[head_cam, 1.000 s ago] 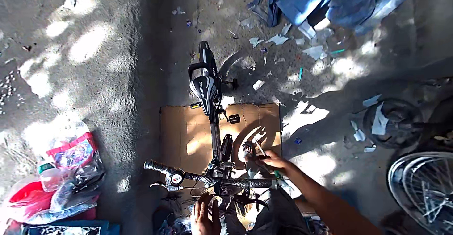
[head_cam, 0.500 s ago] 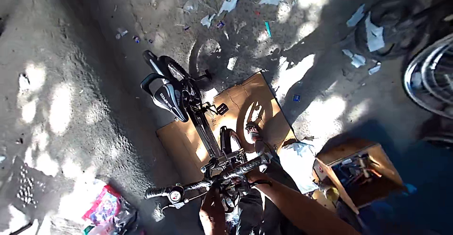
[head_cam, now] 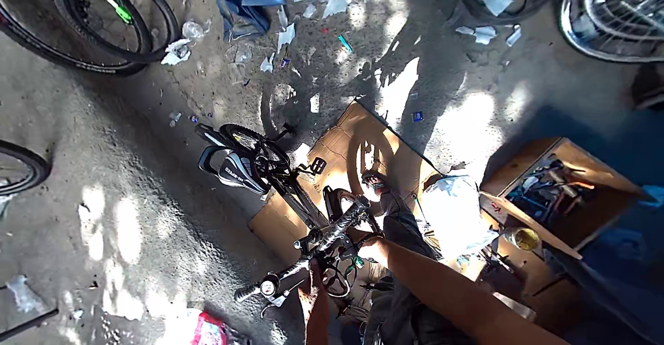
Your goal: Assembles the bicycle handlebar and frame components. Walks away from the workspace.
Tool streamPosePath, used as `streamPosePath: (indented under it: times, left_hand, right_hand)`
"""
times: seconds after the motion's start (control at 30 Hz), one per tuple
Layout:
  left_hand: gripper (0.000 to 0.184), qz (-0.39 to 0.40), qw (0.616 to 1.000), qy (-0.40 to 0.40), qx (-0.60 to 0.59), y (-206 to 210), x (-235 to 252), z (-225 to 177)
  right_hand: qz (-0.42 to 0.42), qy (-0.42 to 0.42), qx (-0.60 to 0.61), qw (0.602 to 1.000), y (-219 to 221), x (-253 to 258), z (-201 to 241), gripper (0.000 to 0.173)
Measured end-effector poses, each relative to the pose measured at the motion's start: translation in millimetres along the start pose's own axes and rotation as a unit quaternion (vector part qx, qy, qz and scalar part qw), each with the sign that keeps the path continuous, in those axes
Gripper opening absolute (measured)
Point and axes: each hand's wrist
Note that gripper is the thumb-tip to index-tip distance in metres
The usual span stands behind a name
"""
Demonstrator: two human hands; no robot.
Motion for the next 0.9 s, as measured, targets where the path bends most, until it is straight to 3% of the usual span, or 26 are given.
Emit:
streamPosePath:
  times: [0.13, 0.23, 0.33, 0.47, 0.5, 0.53, 0.67, 0.8, 0.9]
  left_hand:
    - [0.047, -0.016, 1.0, 0.003, 0.002, 3, -2, 1]
    - [0.046, -0.024, 1.0, 0.006, -0.01, 5, -7, 0]
    - [0.046, -0.033, 0.999, -0.004, -0.022, 7, -8, 2]
    - [0.044, -0.039, 0.998, -0.005, -0.04, 10, -7, 1]
    - [0.043, -0.044, 0.998, -0.004, -0.042, 11, -7, 1]
    - [0.042, -0.046, 0.998, -0.004, -0.044, 11, -7, 0]
    - [0.043, -0.046, 0.998, -0.001, -0.034, 10, -6, -2]
    - [0.044, -0.047, 0.999, -0.008, -0.018, 11, -7, -4]
    - [0.043, -0.051, 0.998, -0.007, -0.028, 13, -6, -3]
  right_hand:
    - [-0.007, -0.096, 0.047, 0.994, 4, 26, -11, 0.053]
    - [0.036, -0.096, 0.054, 0.993, -5, 24, 5, 0.044]
    - [0.01, -0.111, 0.028, 0.993, -8, 9, 4, 0.037]
    - [0.025, -0.121, -0.01, 0.992, -2, 36, -5, 0.03]
    - [-0.001, -0.148, 0.006, 0.989, 6, 40, -16, 0.028]
    - [-0.032, -0.244, 0.023, 0.969, 13, 56, -43, 0.029]
    - [-0.024, -0.083, 0.074, 0.993, 7, 19, -25, 0.035]
    - [-0.026, -0.114, 0.131, 0.985, 8, 23, -29, 0.033]
    - [-0.008, -0.055, 0.167, 0.984, -18, -34, 10, 0.034]
Point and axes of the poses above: each hand's wrist, its own x-axis towards the middle knuckle, its own y-axis out of the palm, z = x × y, and after that the axes turned 2 degrees about x, right-handed
